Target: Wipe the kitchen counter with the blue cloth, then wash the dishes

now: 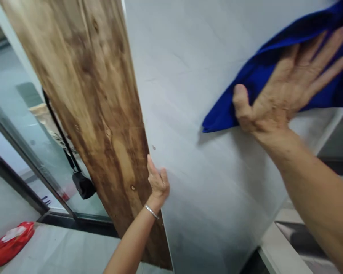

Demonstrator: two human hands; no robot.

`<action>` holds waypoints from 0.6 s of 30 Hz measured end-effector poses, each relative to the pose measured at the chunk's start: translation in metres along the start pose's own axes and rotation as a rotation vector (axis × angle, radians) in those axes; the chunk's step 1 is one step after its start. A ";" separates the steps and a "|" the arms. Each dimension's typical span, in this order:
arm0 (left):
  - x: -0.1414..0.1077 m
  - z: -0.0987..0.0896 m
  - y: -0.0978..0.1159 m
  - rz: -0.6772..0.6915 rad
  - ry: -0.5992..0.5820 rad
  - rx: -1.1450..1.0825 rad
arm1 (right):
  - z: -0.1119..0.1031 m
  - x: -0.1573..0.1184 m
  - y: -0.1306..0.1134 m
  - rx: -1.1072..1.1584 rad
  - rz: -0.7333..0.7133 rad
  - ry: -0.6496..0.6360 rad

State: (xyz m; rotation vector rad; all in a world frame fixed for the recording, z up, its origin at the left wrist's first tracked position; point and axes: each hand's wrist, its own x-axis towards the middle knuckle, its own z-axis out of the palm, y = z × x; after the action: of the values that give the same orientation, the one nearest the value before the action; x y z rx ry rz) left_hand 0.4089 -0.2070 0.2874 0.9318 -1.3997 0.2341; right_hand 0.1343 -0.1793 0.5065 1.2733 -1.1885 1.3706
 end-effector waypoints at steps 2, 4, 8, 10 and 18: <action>0.002 0.000 0.001 -0.002 0.007 -0.036 | 0.001 -0.013 -0.018 0.044 -0.034 -0.032; 0.003 -0.003 0.005 -0.021 -0.001 -0.084 | 0.003 -0.032 -0.038 0.109 -0.070 -0.074; 0.008 -0.007 0.011 -0.084 -0.034 -0.244 | 0.008 -0.083 -0.068 0.307 -0.117 -0.210; 0.011 -0.006 0.011 -0.123 -0.040 -0.343 | 0.010 -0.113 -0.076 0.412 -0.161 -0.290; 0.017 -0.009 0.016 -0.176 -0.061 -0.368 | 0.020 -0.241 -0.098 0.737 -0.281 -0.578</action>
State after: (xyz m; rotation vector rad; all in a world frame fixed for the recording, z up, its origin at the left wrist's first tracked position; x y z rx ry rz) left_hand 0.4085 -0.1968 0.3101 0.7526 -1.3490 -0.1819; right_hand 0.2517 -0.1857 0.2739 2.3806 -0.8092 1.3063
